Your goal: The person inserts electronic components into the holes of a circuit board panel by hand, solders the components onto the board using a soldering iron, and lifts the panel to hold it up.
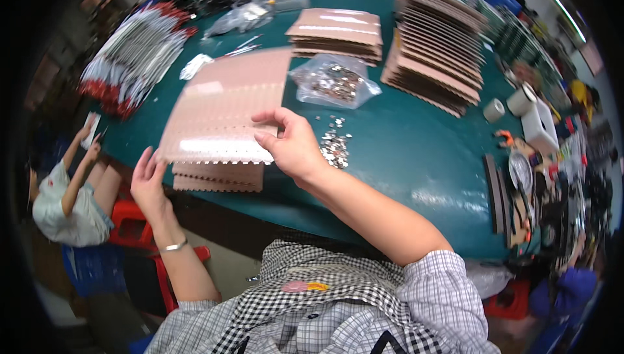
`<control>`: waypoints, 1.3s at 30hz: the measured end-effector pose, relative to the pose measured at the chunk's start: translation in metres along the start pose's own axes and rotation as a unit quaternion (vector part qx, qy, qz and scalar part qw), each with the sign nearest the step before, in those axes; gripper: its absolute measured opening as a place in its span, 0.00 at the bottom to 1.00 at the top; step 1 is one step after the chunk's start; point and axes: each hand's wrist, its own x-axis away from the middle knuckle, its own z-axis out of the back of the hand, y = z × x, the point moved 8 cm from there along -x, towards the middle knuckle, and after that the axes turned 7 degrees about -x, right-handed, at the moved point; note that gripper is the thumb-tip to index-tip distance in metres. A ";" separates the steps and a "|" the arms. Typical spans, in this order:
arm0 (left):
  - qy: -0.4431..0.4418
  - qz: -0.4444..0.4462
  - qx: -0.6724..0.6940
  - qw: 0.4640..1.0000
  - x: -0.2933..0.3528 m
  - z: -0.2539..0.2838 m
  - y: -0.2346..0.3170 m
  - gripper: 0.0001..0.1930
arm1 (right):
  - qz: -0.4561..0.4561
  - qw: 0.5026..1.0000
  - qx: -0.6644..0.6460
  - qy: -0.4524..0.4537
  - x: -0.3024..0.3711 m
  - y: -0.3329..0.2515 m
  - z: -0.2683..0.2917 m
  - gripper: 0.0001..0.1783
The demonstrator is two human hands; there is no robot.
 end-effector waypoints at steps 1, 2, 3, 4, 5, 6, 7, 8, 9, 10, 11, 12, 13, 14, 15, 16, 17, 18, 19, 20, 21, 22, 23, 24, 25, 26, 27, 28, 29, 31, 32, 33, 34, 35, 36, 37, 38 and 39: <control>-0.023 -0.009 0.032 0.999 0.009 -0.006 0.007 0.27 | 0.049 0.999 -0.013 -0.014 0.014 -0.024 0.009 0.18; -0.063 -0.019 0.060 0.996 0.022 -0.015 0.013 0.30 | 0.094 0.995 -0.026 -0.032 0.030 -0.043 0.021 0.19; -0.135 -0.007 0.062 0.989 0.035 -0.027 0.016 0.31 | 0.129 0.991 -0.020 -0.002 0.047 -0.061 0.044 0.18; -0.201 0.006 0.063 0.977 0.049 -0.038 0.018 0.32 | 0.162 0.986 -0.013 0.025 0.066 -0.077 0.073 0.18; -0.289 0.026 0.005 0.957 0.064 -0.055 0.018 0.34 | 0.158 0.987 0.009 0.041 0.083 -0.083 0.105 0.18; -0.346 -0.012 -0.058 0.936 0.075 -0.072 0.015 0.27 | 0.164 0.983 0.011 0.077 0.104 -0.089 0.138 0.18; -0.360 -0.039 -0.108 0.926 0.079 -0.091 0.018 0.22 | 0.155 0.979 0.016 0.128 0.133 -0.097 0.176 0.19; -0.371 -0.069 -0.159 0.912 0.082 -0.111 0.022 0.17 | 0.153 0.971 0.049 0.174 0.164 -0.100 0.215 0.20; -0.373 -0.066 -0.158 0.912 0.084 -0.131 0.023 0.17 | 0.145 0.962 0.050 0.226 0.197 -0.100 0.247 0.21; -0.377 -0.100 -0.202 0.898 0.087 -0.153 0.026 0.14 | 0.140 0.957 0.056 0.246 0.227 -0.098 0.276 0.21; -0.379 -0.134 -0.247 0.882 0.088 -0.174 0.029 0.11 | 0.113 0.953 0.047 0.276 0.255 -0.090 0.301 0.20; -0.374 -0.166 -0.263 0.874 0.089 -0.194 0.029 0.11 | 0.106 0.946 0.066 0.298 0.275 -0.084 0.316 0.16; -0.370 -0.198 -0.277 0.864 0.089 -0.215 0.024 0.10 | 0.099 0.946 0.057 0.302 0.294 -0.074 0.331 0.14; -0.364 -0.224 -0.294 0.855 0.088 -0.236 0.019 0.10 | 0.094 0.946 0.045 0.308 0.306 -0.065 0.343 0.13; -0.355 -0.251 -0.312 0.845 0.086 -0.254 0.014 0.09 | 0.091 0.942 0.059 0.317 0.308 -0.060 0.343 0.11; -0.358 -0.254 -0.315 0.841 0.082 -0.270 0.007 0.09 | 0.088 0.939 0.071 0.325 0.309 -0.054 0.342 0.10; -0.350 -0.235 -0.340 0.841 0.075 -0.284 -0.004 0.10 | 0.082 0.944 0.038 0.317 0.309 -0.047 0.345 0.12; -0.344 -0.216 -0.364 0.838 0.072 -0.297 -0.015 0.10 | 0.082 0.942 0.032 0.323 0.305 -0.047 0.342 0.12; -0.350 -0.222 -0.367 0.833 0.075 -0.307 -0.020 0.10 | 0.073 0.937 0.075 0.333 0.296 -0.050 0.330 0.14; -0.357 -0.211 -0.361 0.835 0.075 -0.315 -0.027 0.10 | 0.063 0.930 0.117 0.343 0.287 -0.051 0.324 0.16; -0.365 -0.200 -0.356 0.837 0.075 -0.322 -0.031 0.11 | 0.054 0.927 0.162 0.335 0.279 -0.046 0.325 0.18; -0.374 -0.206 -0.358 0.831 0.078 -0.329 -0.031 0.11 | 0.064 0.906 0.247 0.339 0.274 -0.045 0.327 0.17; -0.364 -0.186 -0.368 0.835 0.076 -0.329 -0.034 0.11 | 0.085 0.850 0.396 0.336 0.272 -0.055 0.318 0.18; -0.348 -0.162 -0.381 0.841 0.072 -0.324 -0.039 0.11 | 0.103 0.776 0.537 0.316 0.262 -0.067 0.296 0.19; -0.338 -0.175 -0.378 0.844 0.072 -0.322 -0.037 0.09 | 0.082 0.790 0.516 0.322 0.259 -0.065 0.296 0.20; -0.340 -0.176 -0.382 0.841 0.073 -0.323 -0.039 0.09 | 0.080 0.792 0.512 0.323 0.260 -0.067 0.293 0.20; -0.321 -0.222 -0.407 0.826 0.076 -0.325 -0.031 0.07 | 0.068 0.739 0.599 0.300 0.259 -0.070 0.285 0.19; -0.301 -0.267 -0.431 0.808 0.080 -0.325 -0.023 0.06 | 0.056 0.678 0.680 0.272 0.258 -0.070 0.276 0.17; -0.304 -0.267 -0.433 0.806 0.084 -0.324 -0.021 0.06 | 0.056 0.690 0.663 0.285 0.259 -0.071 0.275 0.16; -0.309 -0.159 -0.314 0.883 0.094 -0.318 -0.012 0.06 | 0.095 0.713 0.629 0.294 0.259 -0.083 0.266 0.16; -0.366 -0.051 -0.185 0.911 0.104 -0.320 -0.019 0.06 | 0.139 0.733 0.594 0.300 0.259 -0.090 0.259 0.15; -0.411 0.062 -0.055 0.908 0.121 -0.320 -0.023 0.06 | 0.131 0.734 0.593 0.305 0.257 -0.089 0.256 0.15; -0.452 0.153 0.028 0.879 0.152 -0.325 -0.012 0.05 | 0.163 0.800 0.511 0.269 0.251 -0.086 0.250 0.14; -0.503 0.231 0.106 0.826 0.187 -0.329 0.002 0.05 | 0.192 0.854 0.424 0.233 0.246 -0.087 0.240 0.13; -0.530 0.301 0.171 0.774 0.219 -0.331 0.008 0.06 | 0.232 0.856 0.405 0.224 0.236 -0.097 0.221 0.10; -0.545 0.346 0.182 0.741 0.248 -0.329 0.010 0.06 | 0.245 0.868 0.386 0.191 0.225 -0.096 0.210 0.10; -0.557 0.414 0.204 0.691 0.274 -0.327 0.014 0.05 | 0.269 0.875 0.359 0.183 0.218 -0.095 0.200 0.10; -0.570 0.442 0.257 0.643 0.297 -0.327 0.015 0.05 | 0.283 0.878 0.347 0.171 0.211 -0.093 0.191 0.10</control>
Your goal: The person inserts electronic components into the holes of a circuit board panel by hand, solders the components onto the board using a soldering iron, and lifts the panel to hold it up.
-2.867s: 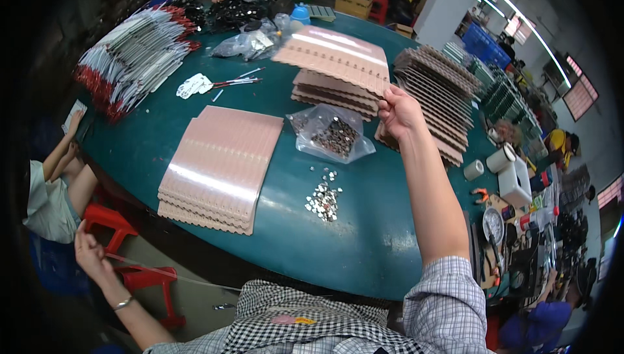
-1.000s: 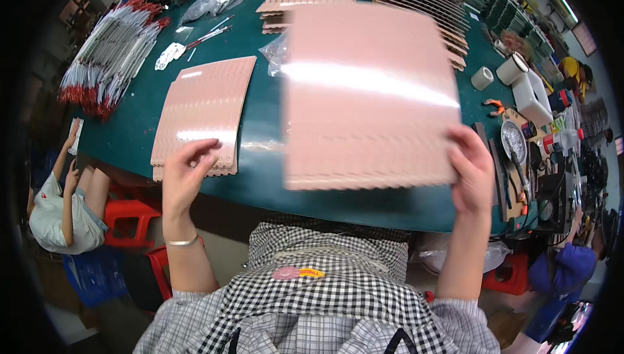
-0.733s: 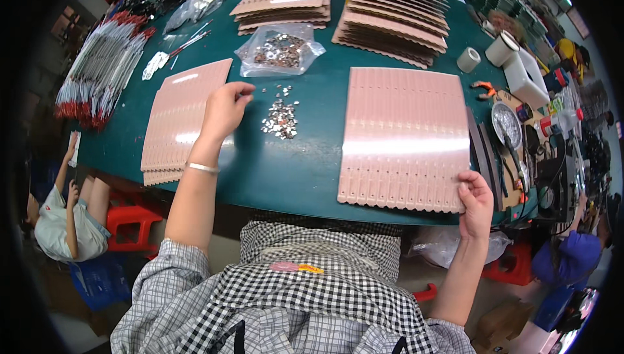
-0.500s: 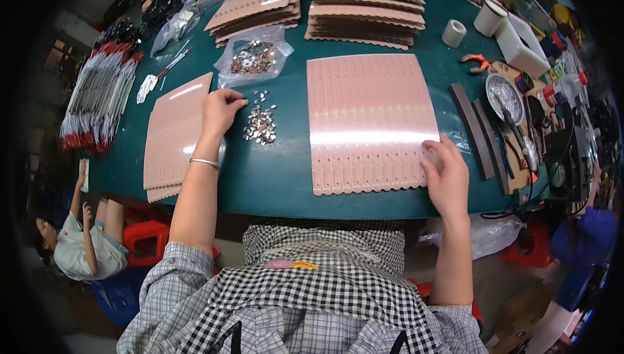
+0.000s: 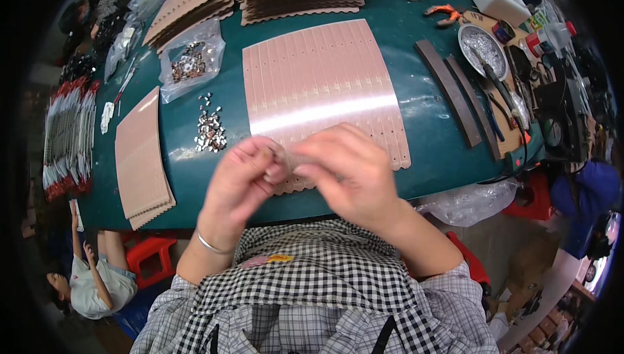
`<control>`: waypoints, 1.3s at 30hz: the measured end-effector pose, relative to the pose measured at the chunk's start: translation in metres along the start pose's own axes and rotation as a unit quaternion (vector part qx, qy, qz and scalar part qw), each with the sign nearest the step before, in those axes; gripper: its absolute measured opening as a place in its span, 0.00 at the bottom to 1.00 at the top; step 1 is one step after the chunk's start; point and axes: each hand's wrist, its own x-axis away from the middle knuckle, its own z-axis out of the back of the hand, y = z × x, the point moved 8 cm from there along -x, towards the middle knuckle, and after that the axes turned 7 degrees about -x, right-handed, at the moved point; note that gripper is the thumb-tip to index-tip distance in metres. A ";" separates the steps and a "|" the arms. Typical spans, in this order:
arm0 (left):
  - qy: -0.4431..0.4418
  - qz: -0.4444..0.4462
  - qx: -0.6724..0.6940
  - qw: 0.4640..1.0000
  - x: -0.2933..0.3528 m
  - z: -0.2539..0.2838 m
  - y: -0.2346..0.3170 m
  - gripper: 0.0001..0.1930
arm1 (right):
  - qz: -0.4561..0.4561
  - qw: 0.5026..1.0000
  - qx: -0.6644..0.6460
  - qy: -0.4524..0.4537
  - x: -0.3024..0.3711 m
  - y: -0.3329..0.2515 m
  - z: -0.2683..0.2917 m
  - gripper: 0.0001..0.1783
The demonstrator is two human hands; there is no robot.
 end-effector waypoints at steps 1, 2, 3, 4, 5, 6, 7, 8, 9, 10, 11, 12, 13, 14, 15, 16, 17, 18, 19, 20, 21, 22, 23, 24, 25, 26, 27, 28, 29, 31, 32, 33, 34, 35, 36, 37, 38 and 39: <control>0.018 0.028 0.022 0.999 0.003 -0.009 -0.010 0.06 | 0.013 1.000 -0.020 -0.003 -0.001 -0.001 -0.007 0.10; 0.007 0.027 0.041 0.999 0.002 -0.017 -0.015 0.06 | 0.011 1.000 -0.020 -0.006 0.000 0.000 -0.009 0.10; 0.000 0.021 0.060 0.998 0.003 -0.020 -0.018 0.06 | -0.007 0.999 -0.032 0.010 0.002 0.003 -0.009 0.09; 0.007 0.018 0.063 0.998 0.002 -0.018 -0.020 0.06 | -0.025 0.998 -0.046 0.026 0.004 0.007 -0.010 0.09; 0.004 0.017 0.046 0.999 0.001 -0.017 -0.022 0.06 | -0.026 0.998 -0.051 0.020 0.005 0.009 -0.013 0.09; 0.000 0.016 0.031 0.999 0.001 -0.015 -0.022 0.07 | -0.024 0.999 -0.042 0.024 0.006 0.012 -0.011 0.09; 0.005 0.012 0.033 0.999 0.001 -0.012 -0.019 0.07 | -0.022 0.999 -0.033 0.029 0.007 0.014 -0.010 0.08; 0.004 0.008 -0.024 1.000 0.000 -0.011 -0.015 0.07 | -0.033 0.999 -0.036 0.019 0.007 0.015 -0.011 0.07; 0.001 0.006 -0.082 0.997 -0.002 -0.010 -0.012 0.08 | -0.033 0.999 -0.038 0.015 0.006 0.016 -0.009 0.07; 0.041 -0.025 -0.206 0.977 -0.003 -0.009 0.004 0.08 | -0.039 0.999 -0.019 0.016 0.005 0.020 -0.004 0.06; 0.079 -0.122 -0.342 0.928 -0.008 -0.001 0.032 0.09 | -0.044 0.999 0.001 0.018 0.004 0.024 0.001 0.06; 0.151 -0.185 -0.478 0.845 -0.009 0.015 0.062 0.08 | -0.085 0.994 -0.016 0.062 0.008 0.034 0.017 0.04; 0.225 -0.278 -0.617 0.701 -0.009 0.022 0.098 0.08 | -0.087 0.993 -0.001 0.083 0.009 0.043 0.035 0.03; 0.266 -0.362 -0.716 0.534 -0.014 0.036 0.122 0.09 | -0.118 0.986 0.011 0.117 0.017 0.057 0.056 0.03; 0.314 -0.344 -0.735 0.493 -0.022 0.059 0.138 0.10 | -0.147 0.977 0.022 0.150 0.024 0.070 0.075 0.02; 0.325 -0.312 -0.749 0.486 -0.028 0.081 0.150 0.10 | -0.152 0.977 0.029 0.149 0.028 0.080 0.086 0.02; 0.335 -0.280 -0.762 0.478 -0.031 0.102 0.156 0.10 | -0.158 0.976 0.037 0.148 0.033 0.091 0.096 0.02; 0.343 -0.260 -0.752 0.499 -0.032 0.119 0.158 0.10 | -0.126 0.980 0.088 0.127 0.032 0.089 0.098 0.03; 0.351 -0.240 -0.742 0.519 -0.034 0.133 0.158 0.10 | -0.120 0.979 0.119 0.112 0.032 0.089 0.098 0.03; 0.344 -0.218 -0.747 0.526 -0.038 0.135 0.155 0.11 | -0.122 0.978 0.131 0.104 0.034 0.087 0.099 0.03; 0.341 -0.194 -0.754 0.527 -0.037 0.131 0.154 0.11 | -0.123 0.978 0.136 0.095 0.037 0.088 0.098 0.04; 0.349 -0.195 -0.752 0.523 -0.035 0.124 0.153 0.10 | -0.123 0.976 0.155 0.095 0.039 0.087 0.098 0.04; 0.347 -0.187 -0.755 0.524 -0.036 0.120 0.151 0.09 | -0.123 0.973 0.173 0.094 0.041 0.087 0.099 0.04; 0.337 -0.193 -0.752 0.532 -0.037 0.120 0.150 0.09 | -0.129 0.972 0.174 0.093 0.043 0.089 0.098 0.04; 0.328 -0.199 -0.749 0.540 -0.038 0.120 0.148 0.09 | -0.131 0.970 0.179 0.097 0.044 0.090 0.099 0.04; 0.327 -0.192 -0.750 0.543 -0.039 0.119 0.147 0.09 | -0.142 0.969 0.175 0.104 0.045 0.092 0.101 0.04; 0.322 -0.193 -0.750 0.545 -0.039 0.117 0.147 0.09 | -0.152 0.968 0.169 0.110 0.047 0.094 0.104 0.04; 0.324 -0.192 -0.757 0.534 -0.039 0.115 0.147 0.09 | -0.155 0.968 0.158 0.120 0.049 0.097 0.107 0.05; 0.325 -0.191 -0.765 0.522 -0.040 0.114 0.147 0.09 | -0.156 0.967 0.162 0.123 0.050 0.097 0.108 0.05; 0.320 -0.192 -0.766 0.524 -0.040 0.116 0.147 0.09 | -0.153 0.968 0.155 0.124 0.049 0.096 0.108 0.04; 0.320 -0.180 -0.762 0.533 -0.040 0.118 0.147 0.09 | -0.154 0.967 0.157 0.125 0.049 0.096 0.108 0.04; 0.319 -0.167 -0.758 0.544 -0.041 0.117 0.146 0.09 | -0.152 0.966 0.170 0.120 0.049 0.095 0.107 0.04; 0.323 -0.157 -0.769 0.529 -0.041 0.112 0.146 0.09 | -0.151 0.965 0.183 0.113 0.049 0.095 0.106 0.04; 0.321 -0.156 -0.768 0.531 -0.040 0.108 0.147 0.09 | -0.153 0.964 0.186 0.114 0.049 0.094 0.106 0.04; 0.332 -0.159 -0.758 0.539 -0.036 0.106 0.148 0.09 | -0.150 0.964 0.187 0.117 0.049 0.092 0.106 0.04; 0.344 -0.160 -0.747 0.547 -0.033 0.107 0.148 0.09 | -0.148 0.964 0.188 0.119 0.049 0.091 0.106 0.04; 0.321 -0.205 -0.738 0.557 -0.031 0.114 0.150 0.10 | -0.150 0.963 0.190 0.118 0.049 0.093 0.105 0.04; 0.298 -0.254 -0.716 0.578 -0.027 0.108 0.153 0.08 | -0.148 0.964 0.182 0.123 0.049 0.094 0.106 0.04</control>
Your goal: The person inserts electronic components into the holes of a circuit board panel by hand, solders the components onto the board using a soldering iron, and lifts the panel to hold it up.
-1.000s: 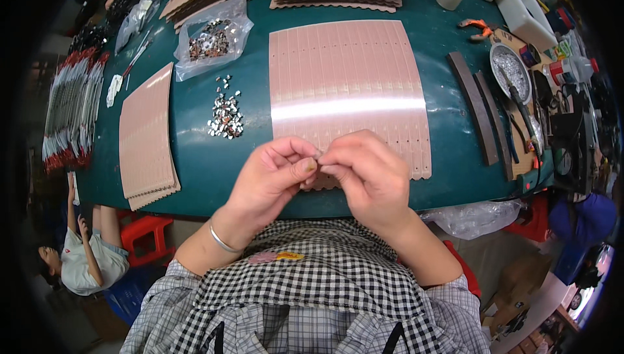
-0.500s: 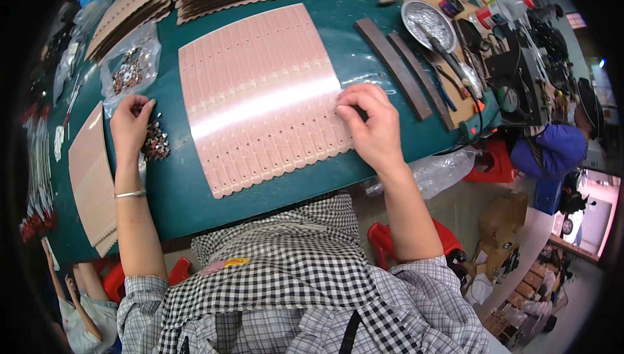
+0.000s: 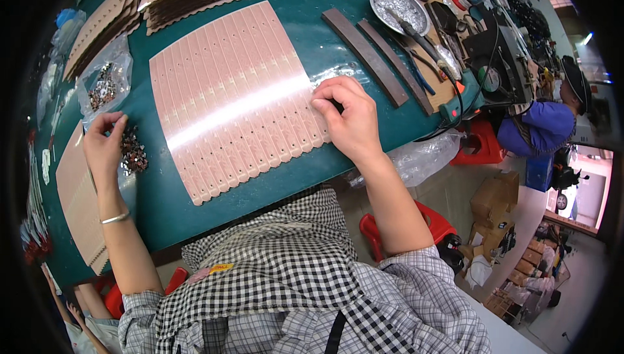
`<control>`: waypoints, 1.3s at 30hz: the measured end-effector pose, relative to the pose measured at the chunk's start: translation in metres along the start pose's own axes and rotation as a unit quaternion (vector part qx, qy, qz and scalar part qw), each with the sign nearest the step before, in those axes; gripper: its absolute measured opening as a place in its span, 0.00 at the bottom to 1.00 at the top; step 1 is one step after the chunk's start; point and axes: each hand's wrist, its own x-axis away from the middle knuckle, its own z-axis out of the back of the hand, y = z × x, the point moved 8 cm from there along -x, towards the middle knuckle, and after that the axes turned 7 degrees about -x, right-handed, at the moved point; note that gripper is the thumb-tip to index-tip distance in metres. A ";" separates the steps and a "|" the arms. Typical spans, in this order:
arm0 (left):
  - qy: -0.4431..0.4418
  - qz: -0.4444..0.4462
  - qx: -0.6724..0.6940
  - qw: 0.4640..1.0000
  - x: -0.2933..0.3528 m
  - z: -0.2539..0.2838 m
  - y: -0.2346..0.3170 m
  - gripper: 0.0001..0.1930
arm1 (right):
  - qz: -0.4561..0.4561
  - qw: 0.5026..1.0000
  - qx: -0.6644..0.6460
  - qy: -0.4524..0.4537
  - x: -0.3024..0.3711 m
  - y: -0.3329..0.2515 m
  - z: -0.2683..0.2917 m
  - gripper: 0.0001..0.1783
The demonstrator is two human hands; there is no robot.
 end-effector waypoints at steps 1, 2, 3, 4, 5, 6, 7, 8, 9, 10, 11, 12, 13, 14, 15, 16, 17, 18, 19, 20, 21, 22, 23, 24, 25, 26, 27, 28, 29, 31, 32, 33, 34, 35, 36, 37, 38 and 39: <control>-0.024 0.024 0.046 0.998 0.002 -0.001 -0.008 0.07 | 0.001 1.000 -0.009 0.004 0.000 0.001 0.001 0.04; -0.047 0.049 0.093 0.993 0.004 -0.002 -0.015 0.07 | -0.002 1.000 -0.006 0.003 0.001 0.001 0.001 0.04; -0.049 0.049 0.093 0.993 0.008 0.001 -0.012 0.07 | -0.002 1.000 -0.004 0.005 0.001 0.001 0.001 0.04; -0.041 0.061 0.125 0.989 0.012 0.004 -0.008 0.07 | -0.003 1.000 -0.002 0.008 0.001 0.001 0.002 0.04; -0.033 0.072 0.157 0.984 0.017 0.007 -0.003 0.08 | -0.005 1.000 -0.001 0.007 0.001 0.001 0.002 0.04; -0.035 0.074 0.156 0.984 0.022 0.008 0.001 0.08 | -0.002 1.000 0.003 0.006 0.001 0.001 0.001 0.04; -0.023 0.075 0.179 0.981 0.026 0.011 0.006 0.08 | 0.001 1.000 0.007 0.005 0.000 0.001 0.001 0.04; -0.012 0.076 0.202 0.976 0.029 0.013 0.009 0.09 | -0.001 1.000 0.007 0.004 0.000 0.002 0.001 0.04; -0.015 0.079 0.200 0.976 0.033 0.014 0.011 0.09 | 0.007 1.000 0.011 0.002 0.000 0.002 0.001 0.04; -0.019 0.076 0.218 0.973 0.036 0.015 0.014 0.10 | 0.015 1.000 0.015 0.000 0.001 0.001 0.001 0.04; -0.022 0.073 0.235 0.969 0.039 0.016 0.016 0.10 | 0.011 1.000 0.015 -0.001 0.001 0.001 0.000 0.04; -0.024 0.075 0.235 0.969 0.041 0.016 0.019 0.10 | 0.009 1.000 0.012 0.004 -0.001 0.000 0.001 0.04; -0.031 0.066 0.249 0.966 0.044 0.015 0.023 0.10 | 0.008 1.000 0.010 0.009 -0.001 0.000 0.001 0.04; -0.038 0.056 0.263 0.962 0.046 0.015 0.028 0.10 | 0.006 1.000 0.010 0.008 0.001 0.000 0.000 0.04; -0.038 0.057 0.263 0.962 0.049 0.014 0.030 0.10 | 0.010 1.000 0.012 0.008 0.000 0.000 0.000 0.04; -0.048 0.065 0.265 0.961 0.053 0.011 0.031 0.10 | 0.016 1.000 0.014 0.009 0.000 -0.001 0.000 0.04; -0.057 0.072 0.266 0.960 0.056 0.008 0.033 0.11 | 0.016 1.000 0.014 0.009 0.000 -0.001 -0.001 0.04; -0.057 0.073 0.266 0.960 0.058 0.008 0.036 0.11 | 0.030 0.999 0.026 0.006 0.001 -0.005 -0.002 0.04; -0.058 0.070 0.264 0.960 0.061 0.007 0.042 0.10 | 0.045 0.998 0.038 0.004 0.001 -0.008 -0.004 0.05; -0.060 0.068 0.263 0.961 0.062 0.006 0.047 0.09 | 0.045 0.998 0.037 0.004 0.000 -0.008 -0.005 0.05; -0.068 0.072 0.266 0.959 0.065 0.005 0.049 0.09 | 0.061 0.996 0.058 0.006 0.001 -0.011 -0.005 0.05; -0.069 0.073 0.266 0.959 0.066 0.004 0.052 0.09 | 0.076 0.994 0.078 0.009 0.002 -0.014 -0.006 0.05; -0.073 0.067 0.282 0.954 0.068 0.002 0.058 0.09 | 0.076 0.994 0.078 0.008 0.002 -0.015 -0.006 0.05; -0.078 0.062 0.298 0.949 0.070 0.001 0.063 0.09 | 0.098 0.991 0.096 0.010 0.001 -0.018 -0.007 0.05; -0.078 0.062 0.299 0.949 0.072 0.000 0.065 0.09 | 0.120 0.986 0.114 0.012 0.002 -0.022 -0.007 0.05; -0.105 0.056 0.322 0.939 0.076 -0.005 0.070 0.09 | 0.120 0.986 0.114 0.012 0.004 -0.022 -0.007 0.05; -0.128 0.049 0.343 0.929 0.079 -0.009 0.075 0.09 | 0.127 0.984 0.123 0.009 0.003 -0.024 -0.009 0.05; -0.125 0.049 0.341 0.930 0.082 -0.009 0.080 0.09 | 0.135 0.982 0.131 0.007 0.003 -0.025 -0.010 0.05; -0.144 0.053 0.374 0.915 0.086 -0.013 0.088 0.08 | 0.137 0.982 0.128 0.007 0.002 -0.027 -0.009 0.05; -0.172 0.070 0.427 0.885 0.095 -0.020 0.103 0.06 | 0.076 0.995 0.060 -0.010 -0.001 -0.022 -0.004 0.07; -0.180 0.097 0.447 0.871 0.100 -0.028 0.106 0.06 | 0.040 0.998 0.039 0.001 -0.001 -0.020 0.002 0.10; -0.197 0.111 0.486 0.844 0.104 -0.035 0.113 0.06 | 0.047 0.998 0.036 0.013 -0.001 -0.029 0.006 0.11; -0.212 0.126 0.522 0.816 0.107 -0.041 0.119 0.07 | 0.055 0.998 0.030 0.024 -0.001 -0.041 0.007 0.12; -0.225 0.145 0.550 0.791 0.112 -0.047 0.122 0.07 | 0.059 0.998 0.003 0.015 0.000 -0.053 0.003 0.12; -0.238 0.163 0.578 0.764 0.117 -0.053 0.125 0.08 | 0.070 0.996 -0.045 -0.015 0.003 -0.065 -0.008 0.11; -0.256 0.177 0.581 0.752 0.120 -0.058 0.130 0.12 | 0.080 0.992 -0.091 -0.045 0.007 -0.077 -0.021 0.11; -0.252 0.178 0.577 0.756 0.122 -0.058 0.132 0.12 | 0.097 0.984 -0.125 -0.079 0.010 -0.096 -0.037 0.10; -0.265 0.178 0.600 0.734 0.126 -0.059 0.138 0.14 | 0.106 0.980 -0.131 -0.110 0.014 -0.112 -0.050 0.10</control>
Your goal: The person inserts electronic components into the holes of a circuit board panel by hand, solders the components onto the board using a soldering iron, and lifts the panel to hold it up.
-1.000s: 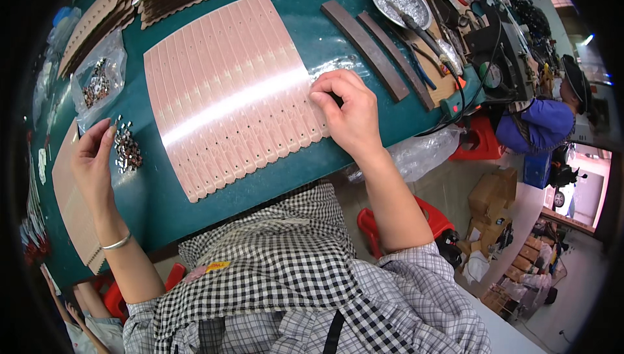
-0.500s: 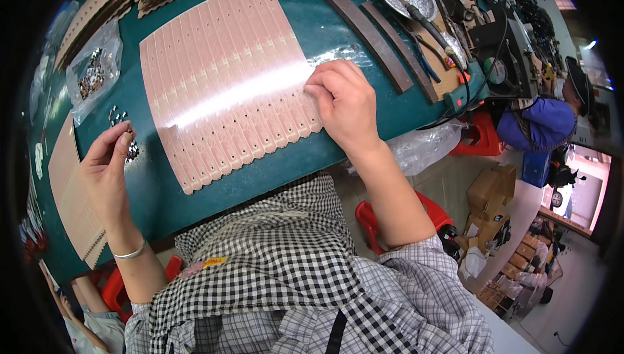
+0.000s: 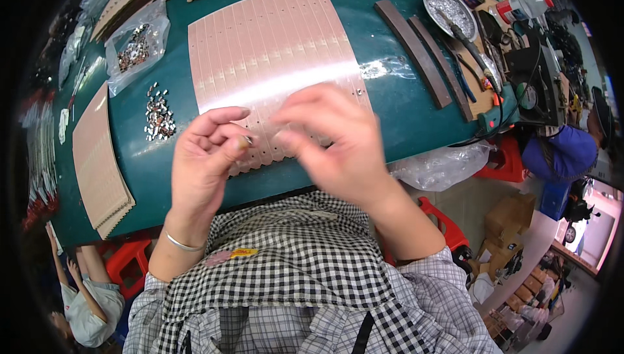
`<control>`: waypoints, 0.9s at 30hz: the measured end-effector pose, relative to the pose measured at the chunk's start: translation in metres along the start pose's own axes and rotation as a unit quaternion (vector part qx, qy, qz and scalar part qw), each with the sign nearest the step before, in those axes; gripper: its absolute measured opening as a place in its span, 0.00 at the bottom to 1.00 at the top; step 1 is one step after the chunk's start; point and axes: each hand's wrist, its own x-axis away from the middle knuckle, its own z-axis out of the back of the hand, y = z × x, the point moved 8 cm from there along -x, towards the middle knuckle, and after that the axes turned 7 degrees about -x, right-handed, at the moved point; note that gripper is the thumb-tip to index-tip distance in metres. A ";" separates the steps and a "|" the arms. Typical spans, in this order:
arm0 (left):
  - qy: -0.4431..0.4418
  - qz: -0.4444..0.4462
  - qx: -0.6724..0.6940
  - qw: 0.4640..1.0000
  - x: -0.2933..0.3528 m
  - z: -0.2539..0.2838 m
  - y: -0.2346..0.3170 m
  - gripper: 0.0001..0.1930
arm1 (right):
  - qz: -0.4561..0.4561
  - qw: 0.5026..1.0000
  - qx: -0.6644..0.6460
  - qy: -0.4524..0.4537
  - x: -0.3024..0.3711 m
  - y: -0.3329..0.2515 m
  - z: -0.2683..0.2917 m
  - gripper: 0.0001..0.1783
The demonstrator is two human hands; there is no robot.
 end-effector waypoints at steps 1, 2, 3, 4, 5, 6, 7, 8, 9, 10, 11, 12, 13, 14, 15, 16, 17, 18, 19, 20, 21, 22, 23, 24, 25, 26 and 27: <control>-0.020 0.005 0.026 0.999 0.001 -0.007 -0.001 0.17 | -0.015 0.998 -0.054 -0.008 0.000 -0.003 -0.013 0.10; -0.022 -0.001 0.022 1.000 0.002 -0.012 -0.003 0.19 | -0.021 0.997 -0.078 -0.009 0.002 0.000 -0.017 0.10; -0.012 -0.004 0.016 1.000 0.003 -0.011 -0.003 0.19 | -0.027 0.994 -0.104 -0.013 0.002 0.004 -0.023 0.10; -0.024 0.003 0.026 0.999 0.004 -0.013 -0.004 0.19 | -0.022 0.993 -0.115 -0.018 0.002 0.003 -0.025 0.10; -0.036 0.010 0.036 0.999 0.005 -0.014 -0.006 0.19 | -0.013 0.995 -0.092 -0.032 0.003 0.003 -0.024 0.09; -0.049 0.017 0.032 0.998 0.004 -0.013 -0.009 0.16 | -0.002 0.997 -0.068 -0.045 0.003 0.003 -0.023 0.08; -0.039 0.015 0.028 0.999 0.004 -0.006 -0.005 0.16 | 0.002 0.996 -0.078 -0.049 0.002 0.006 -0.021 0.08; -0.005 -0.047 -0.132 0.990 0.003 0.003 0.011 0.13 | -0.020 0.997 -0.071 -0.034 0.000 0.014 -0.015 0.07; 0.026 -0.106 -0.285 0.952 0.001 0.010 0.024 0.11 | -0.045 0.997 -0.061 -0.020 0.000 0.022 -0.008 0.06; 0.119 -0.196 -0.418 0.879 -0.003 0.032 0.046 0.08 | -0.055 0.998 -0.034 0.008 0.000 0.030 0.007 0.05; 0.198 -0.302 -0.543 0.758 -0.006 0.048 0.070 0.09 | -0.065 0.997 -0.008 0.035 0.000 0.042 0.021 0.05; 0.233 -0.343 -0.634 0.653 -0.012 0.061 0.089 0.09 | -0.066 0.997 -0.005 0.035 0.002 0.049 0.031 0.05; 0.269 -0.293 -0.666 0.631 -0.022 0.091 0.092 0.10 | -0.069 0.995 0.052 0.047 0.003 0.055 0.043 0.05; 0.282 -0.212 -0.679 0.644 -0.035 0.122 0.089 0.10 | -0.071 0.989 0.111 0.060 0.003 0.060 0.051 0.04; 0.261 -0.155 -0.716 0.629 -0.043 0.137 0.086 0.10 | -0.073 0.988 0.120 0.062 0.004 0.064 0.054 0.04; 0.241 -0.177 -0.726 0.619 -0.048 0.140 0.083 0.10 | -0.061 0.984 0.152 0.063 0.007 0.065 0.058 0.04; 0.237 -0.161 -0.702 0.652 -0.053 0.150 0.079 0.08 | -0.050 0.980 0.184 0.064 0.009 0.066 0.061 0.04; 0.237 -0.159 -0.705 0.649 -0.055 0.149 0.078 0.08 | -0.039 0.976 0.206 0.059 0.009 0.065 0.063 0.04; 0.237 -0.156 -0.711 0.644 -0.054 0.147 0.078 0.07 | -0.034 0.974 0.212 0.066 0.010 0.069 0.065 0.04; 0.234 -0.153 -0.714 0.642 -0.054 0.143 0.077 0.07 | -0.036 0.973 0.218 0.064 0.011 0.072 0.067 0.05; 0.234 -0.149 -0.718 0.639 -0.051 0.141 0.078 0.07 | -0.034 0.973 0.221 0.059 0.010 0.073 0.067 0.05; 0.231 -0.135 -0.705 0.657 -0.051 0.139 0.077 0.07 | -0.033 0.973 0.223 0.055 0.010 0.073 0.065 0.05; 0.224 -0.139 -0.689 0.675 -0.052 0.137 0.075 0.07 | -0.031 0.973 0.224 0.050 0.011 0.073 0.064 0.05; 0.229 -0.147 -0.675 0.686 -0.053 0.137 0.074 0.07 | -0.037 0.972 0.227 0.048 0.012 0.074 0.062 0.05; 0.233 -0.155 -0.661 0.697 -0.054 0.137 0.073 0.07 | -0.037 0.971 0.231 0.047 0.013 0.076 0.061 0.05; 0.233 -0.156 -0.658 0.699 -0.056 0.136 0.071 0.07 | -0.034 0.970 0.235 0.049 0.013 0.076 0.061 0.05; 0.228 -0.154 -0.644 0.714 -0.057 0.136 0.071 0.07 | -0.030 0.970 0.236 0.051 0.013 0.076 0.060 0.05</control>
